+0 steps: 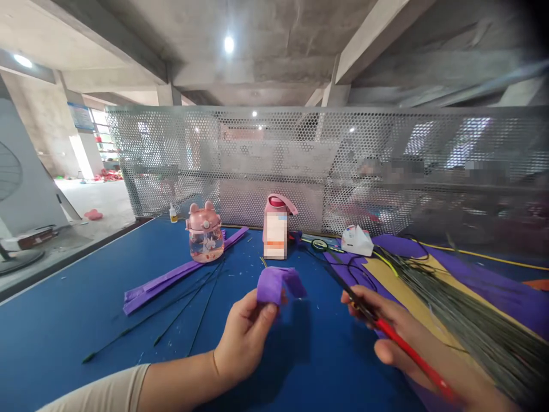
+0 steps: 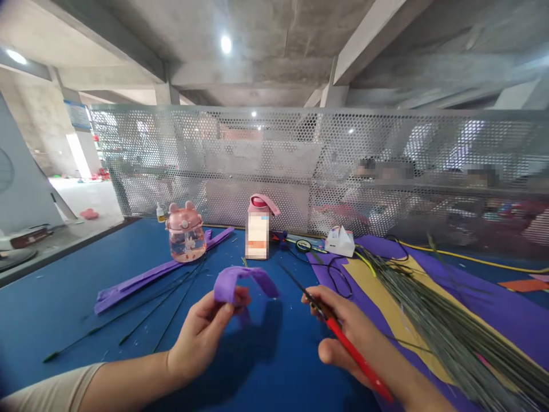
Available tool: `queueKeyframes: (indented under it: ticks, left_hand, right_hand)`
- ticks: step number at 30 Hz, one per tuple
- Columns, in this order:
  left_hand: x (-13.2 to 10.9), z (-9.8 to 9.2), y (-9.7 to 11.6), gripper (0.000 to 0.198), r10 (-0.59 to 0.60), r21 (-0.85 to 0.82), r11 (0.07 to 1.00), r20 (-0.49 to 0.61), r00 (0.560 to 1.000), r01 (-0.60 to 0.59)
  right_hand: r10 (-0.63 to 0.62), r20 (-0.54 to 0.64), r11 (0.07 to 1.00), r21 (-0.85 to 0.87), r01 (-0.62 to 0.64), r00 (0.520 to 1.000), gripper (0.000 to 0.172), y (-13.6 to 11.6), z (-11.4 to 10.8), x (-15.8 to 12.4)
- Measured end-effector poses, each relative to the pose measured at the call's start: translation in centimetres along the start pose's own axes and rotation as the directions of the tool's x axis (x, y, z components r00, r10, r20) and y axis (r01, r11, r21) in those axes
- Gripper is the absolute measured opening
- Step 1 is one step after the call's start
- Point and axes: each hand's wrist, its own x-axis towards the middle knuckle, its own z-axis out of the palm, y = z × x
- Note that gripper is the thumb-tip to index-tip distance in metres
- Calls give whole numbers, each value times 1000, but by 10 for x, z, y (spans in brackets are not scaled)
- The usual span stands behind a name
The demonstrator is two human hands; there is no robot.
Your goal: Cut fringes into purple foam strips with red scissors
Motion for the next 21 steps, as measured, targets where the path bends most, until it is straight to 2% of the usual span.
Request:
queueKeyframes:
  ticks: [1, 2, 4, 6, 7, 8, 11, 13, 16, 21]
  left_hand:
    - [-2, 1, 4, 33, 35, 21, 999, 9, 999, -35]
    - [-5, 3, 6, 34, 11, 23, 1000, 23, 1000, -11]
    - [-8, 9, 4, 38, -206, -8, 978, 65, 976, 207]
    - [-9, 15, -4, 43, -444, -45, 892, 89, 891, 449]
    - [-9, 17, -8, 44, -504, -61, 858, 81, 860, 509]
    - [-7, 18, -12, 44, -519, -76, 849, 58, 853, 522]
    - [-1, 14, -18, 42, -429, -105, 899, -24, 903, 425]
    - [3, 8, -19, 42, -374, -115, 924, -76, 924, 364]
    - [8, 5, -19, 41, -332, -112, 941, -131, 934, 318]
    - [10, 27, -17, 40, -336, -113, 939, -101, 936, 325]
  right_hand:
    - [-14, -14, 999, 48, 15, 1000, 74, -3, -1, 1]
    - [-23, -10, 995, 96, 24, 1000, 76, -8, -2, 1]
    - [-27, 22, 989, 143, 24, 999, 79, -18, -4, 4]
    - [-22, 80, 989, 147, 10, 997, 75, -29, -5, 5]
    - [-17, 130, 990, 140, -1, 991, 72, -32, -4, 5]
    - [-16, 188, 992, 124, -7, 982, 69, -34, -3, 5]
    - [-15, 337, 1000, 2, 16, 941, 67, -26, 4, 0]
    - [1, 333, 993, -112, 38, 943, 64, -14, 8, -4]
    - [21, 318, 967, -246, 61, 948, 60, 1, 7, -7]
    - [51, 338, 948, -312, 61, 940, 51, 1, 0, -5]
